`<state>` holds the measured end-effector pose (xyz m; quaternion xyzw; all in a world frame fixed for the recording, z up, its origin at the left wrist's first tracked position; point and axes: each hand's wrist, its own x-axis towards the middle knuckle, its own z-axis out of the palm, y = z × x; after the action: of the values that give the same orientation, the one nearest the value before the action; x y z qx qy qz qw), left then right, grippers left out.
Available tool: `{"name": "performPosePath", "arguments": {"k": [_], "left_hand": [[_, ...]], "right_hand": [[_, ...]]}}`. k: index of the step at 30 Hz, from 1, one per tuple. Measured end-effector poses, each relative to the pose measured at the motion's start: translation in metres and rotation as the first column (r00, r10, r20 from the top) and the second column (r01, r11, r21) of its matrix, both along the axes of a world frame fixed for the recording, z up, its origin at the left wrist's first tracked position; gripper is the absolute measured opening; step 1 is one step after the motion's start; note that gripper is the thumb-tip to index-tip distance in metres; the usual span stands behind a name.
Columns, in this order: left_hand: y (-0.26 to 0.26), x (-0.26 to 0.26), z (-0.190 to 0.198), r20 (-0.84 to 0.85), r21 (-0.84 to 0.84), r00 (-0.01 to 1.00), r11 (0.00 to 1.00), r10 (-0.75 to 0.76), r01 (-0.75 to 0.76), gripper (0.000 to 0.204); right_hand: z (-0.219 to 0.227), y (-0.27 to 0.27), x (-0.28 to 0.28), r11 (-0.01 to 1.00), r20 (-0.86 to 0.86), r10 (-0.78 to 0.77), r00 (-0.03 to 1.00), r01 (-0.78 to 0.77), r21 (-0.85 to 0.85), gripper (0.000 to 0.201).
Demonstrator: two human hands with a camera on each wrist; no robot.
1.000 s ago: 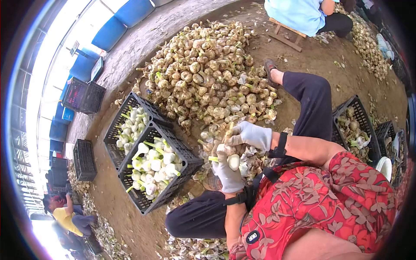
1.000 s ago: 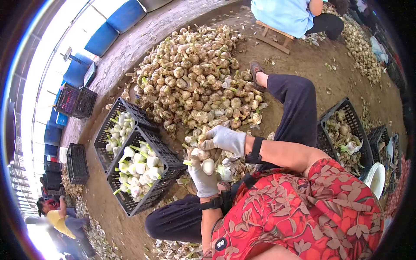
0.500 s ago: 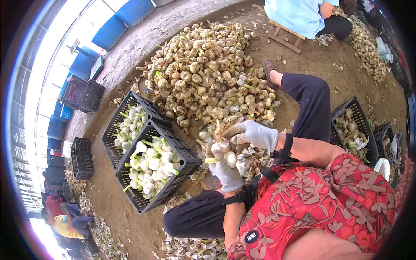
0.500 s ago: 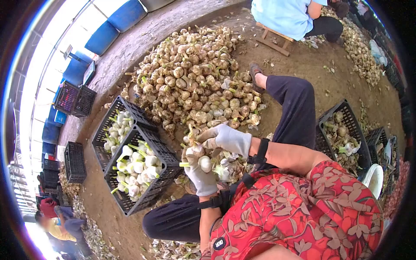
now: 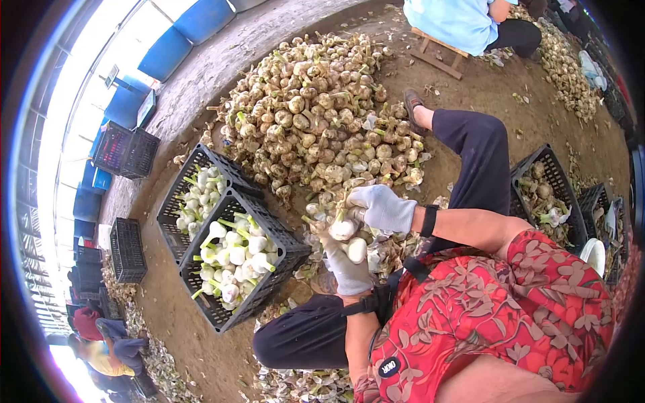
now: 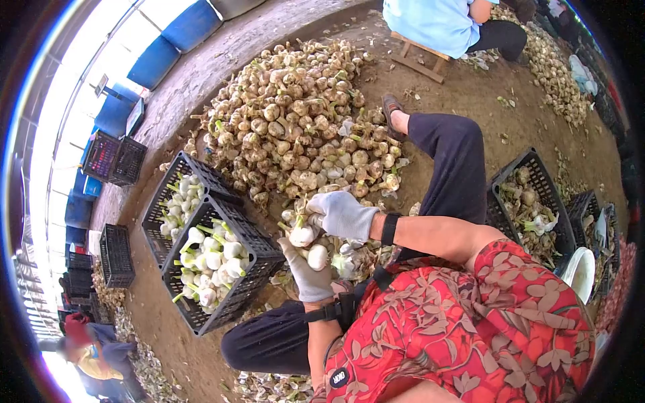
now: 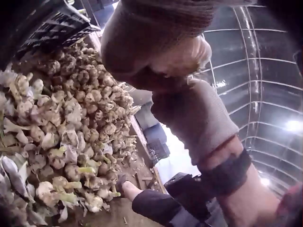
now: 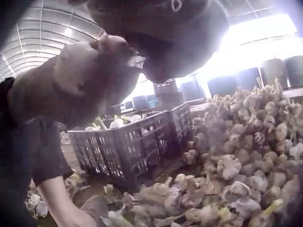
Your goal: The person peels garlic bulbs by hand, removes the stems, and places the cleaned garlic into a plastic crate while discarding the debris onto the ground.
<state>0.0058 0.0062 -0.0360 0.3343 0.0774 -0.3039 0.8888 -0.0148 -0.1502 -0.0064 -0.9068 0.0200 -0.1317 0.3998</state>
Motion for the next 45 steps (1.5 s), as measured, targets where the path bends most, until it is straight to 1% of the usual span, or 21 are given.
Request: {"name": "performPosePath", "arguments": {"k": [4,5,8,11,12,14,16,17,18,21,22,24,25,28,29,33,35,39,42,43,45], "left_hand": [[0.003,0.002,0.01,-0.016,-0.001,0.999,0.999,-0.041,0.041,0.058],[0.0,-0.001,0.017,-0.009,0.109,1.0,0.994,0.011,-0.01,0.06],[0.001,0.0,0.02,0.029,0.112,0.997,0.991,-0.07,0.066,0.057],[0.002,-0.001,0.001,0.407,0.479,0.904,0.873,-0.13,-0.091,0.05],[-0.012,-0.011,0.016,0.565,0.506,0.822,0.819,-0.078,-0.27,0.038],[-0.015,-0.013,0.011,0.58,0.492,0.814,0.81,-0.031,-0.32,0.055],[-0.006,-0.004,0.008,0.225,0.239,0.972,0.962,0.074,-0.129,0.052],[-0.002,0.001,0.007,0.022,0.074,0.997,0.995,0.07,-0.072,0.052],[-0.002,0.006,0.013,-0.033,0.152,0.998,0.987,0.058,-0.052,0.051],[-0.014,-0.012,0.035,0.253,0.308,0.963,0.937,0.087,-0.166,0.055],[-0.022,-0.018,0.036,0.344,0.295,0.924,0.916,0.164,-0.272,0.06],[-0.021,-0.025,0.026,0.449,0.336,0.892,0.913,0.061,-0.232,0.066],[-0.021,-0.023,0.015,0.446,0.364,0.893,0.901,0.054,-0.236,0.066],[-0.021,-0.024,0.021,0.38,0.323,0.916,0.909,0.128,-0.262,0.054],[-0.018,-0.022,0.021,0.331,0.317,0.935,0.919,0.126,-0.236,0.051],[-0.015,-0.017,0.018,0.145,0.245,0.982,0.957,0.121,-0.154,0.046],[-0.013,-0.017,0.017,0.105,0.135,0.99,0.985,0.096,-0.11,0.047],[-0.006,-0.011,0.009,0.274,0.124,0.961,0.992,-0.029,-0.005,0.048],[-0.006,-0.013,0.026,0.154,0.222,0.985,0.974,-0.072,0.037,0.049],[-0.004,-0.012,0.023,0.171,0.154,0.979,0.985,-0.106,0.079,0.05],[-0.002,-0.012,0.018,0.173,0.128,0.977,0.986,-0.127,0.106,0.05]], "right_hand": [[0.022,-0.007,-0.002,0.764,-0.177,0.247,0.953,-0.079,0.64,0.029],[0.018,-0.009,0.002,0.852,-0.16,0.294,0.942,-0.183,0.49,0.024],[0.009,-0.005,-0.003,0.783,-0.233,0.23,0.945,-0.037,0.62,0.019],[0.012,0.0,-0.003,0.738,-0.356,0.06,0.933,0.198,0.645,0.015],[0.015,0.001,-0.005,0.741,-0.382,0.019,0.924,0.244,0.626,0.015],[0.006,0.005,-0.006,0.768,-0.316,-0.015,0.949,0.213,0.603,0.013],[0.002,0.009,-0.009,0.763,-0.248,-0.031,0.968,0.183,0.62,0.013],[0.0,0.005,-0.009,0.899,-0.106,-0.003,0.994,0.049,0.436,0.015],[0.001,0.006,-0.009,0.933,-0.117,-0.023,0.993,0.064,0.355,0.016],[0.013,0.009,-0.007,0.983,-0.121,-0.124,0.985,0.138,0.118,0.019],[0.017,0.012,-0.007,0.935,-0.205,-0.158,0.966,0.214,0.285,0.018],[0.021,0.017,-0.006,0.738,-0.381,-0.172,0.908,0.375,0.561,0.018],[0.021,0.019,-0.008,0.723,-0.387,-0.073,0.919,0.316,0.614,0.017],[0.03,0.021,-0.004,0.873,-0.355,-0.062,0.933,0.223,0.434,0.016],[0.025,0.02,-0.002,0.978,-0.145,-0.082,0.986,0.107,0.178,0.017],[0.008,0.017,0.008,0.99,0.135,-0.133,0.982,0.137,-0.02,0.013],[0.005,0.015,0.006,0.99,0.144,-0.092,0.985,0.106,-0.089,0.014],[0.008,0.008,0.007,0.975,0.162,-0.096,0.982,0.125,-0.183,0.018],[-0.003,0.0,0.013,0.952,0.147,-0.14,0.979,0.174,-0.253,0.019],[-0.005,-0.005,0.017,0.955,0.016,-0.165,0.986,0.163,-0.248,0.019],[-0.007,-0.009,0.016,0.944,0.071,-0.226,0.972,0.237,-0.231,0.019]]}}
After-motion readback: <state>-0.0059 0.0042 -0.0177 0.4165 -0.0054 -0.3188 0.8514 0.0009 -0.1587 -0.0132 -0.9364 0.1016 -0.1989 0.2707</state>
